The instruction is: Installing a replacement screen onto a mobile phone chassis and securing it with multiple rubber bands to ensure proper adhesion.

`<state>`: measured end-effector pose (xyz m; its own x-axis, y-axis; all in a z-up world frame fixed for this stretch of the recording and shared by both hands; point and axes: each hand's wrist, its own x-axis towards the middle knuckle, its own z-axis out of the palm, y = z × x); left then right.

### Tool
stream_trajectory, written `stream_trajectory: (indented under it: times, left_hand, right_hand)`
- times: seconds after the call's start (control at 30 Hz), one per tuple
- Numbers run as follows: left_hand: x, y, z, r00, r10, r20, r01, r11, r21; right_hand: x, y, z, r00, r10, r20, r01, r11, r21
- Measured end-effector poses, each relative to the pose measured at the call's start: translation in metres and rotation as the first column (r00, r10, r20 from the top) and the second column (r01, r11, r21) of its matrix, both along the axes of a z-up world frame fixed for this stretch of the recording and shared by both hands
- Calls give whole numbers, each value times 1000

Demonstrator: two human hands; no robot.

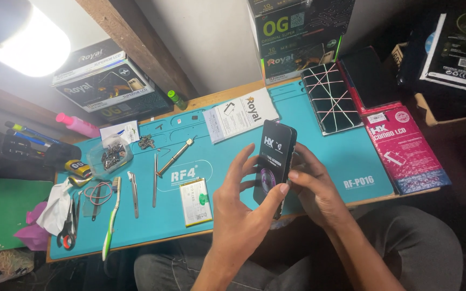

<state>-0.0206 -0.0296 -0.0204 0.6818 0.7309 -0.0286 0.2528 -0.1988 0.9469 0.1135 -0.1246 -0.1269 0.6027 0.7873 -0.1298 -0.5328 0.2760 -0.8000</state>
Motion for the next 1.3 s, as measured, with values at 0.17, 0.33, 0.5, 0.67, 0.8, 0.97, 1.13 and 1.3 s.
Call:
stream_trajectory:
  times: [0.17,0.33,0.5,0.67,0.8,0.97,1.13,1.3]
  left_hand:
    - [-1,1,1,1000,-5,-16,5,1000,1]
    - [-1,1,-2,1000,-11,8,11,1000,3]
    - [0,1,-2,1000,-5,-5,5,1000,-12]
    - [0,1,-3,1000,-4,-12,3,1000,-16]
    - [-1,1,-2,1000,-11,-13,11,1000,-27]
    - [-2,0,-6,1000,-16,2,16,1000,-8]
    - [-3,-1,-7,1000,-24,7,24,1000,16]
    - [0,-3,-8,1000,-23,-2,23,996,84]
  right_hand:
    - [-1,0,-5,1000,-7,-7,7,1000,-8]
    - [-1,0,-5,1000,-5,-16,5,1000,-16]
    - [-2,1,-3,1000,7,-9,-7,1000,15]
    - [-3,1,-2,1000,6,-8,-6,1000,29]
    - [-2,1,-2,1000,14,8,-15,999,44]
    - [-3,0,-4,1000,7,-5,-6,1000,20]
    - [-4,-1,-5,1000,12,-2,-12,999,42]
    - [-2,0,-4,999,14,-38,-10,994,106]
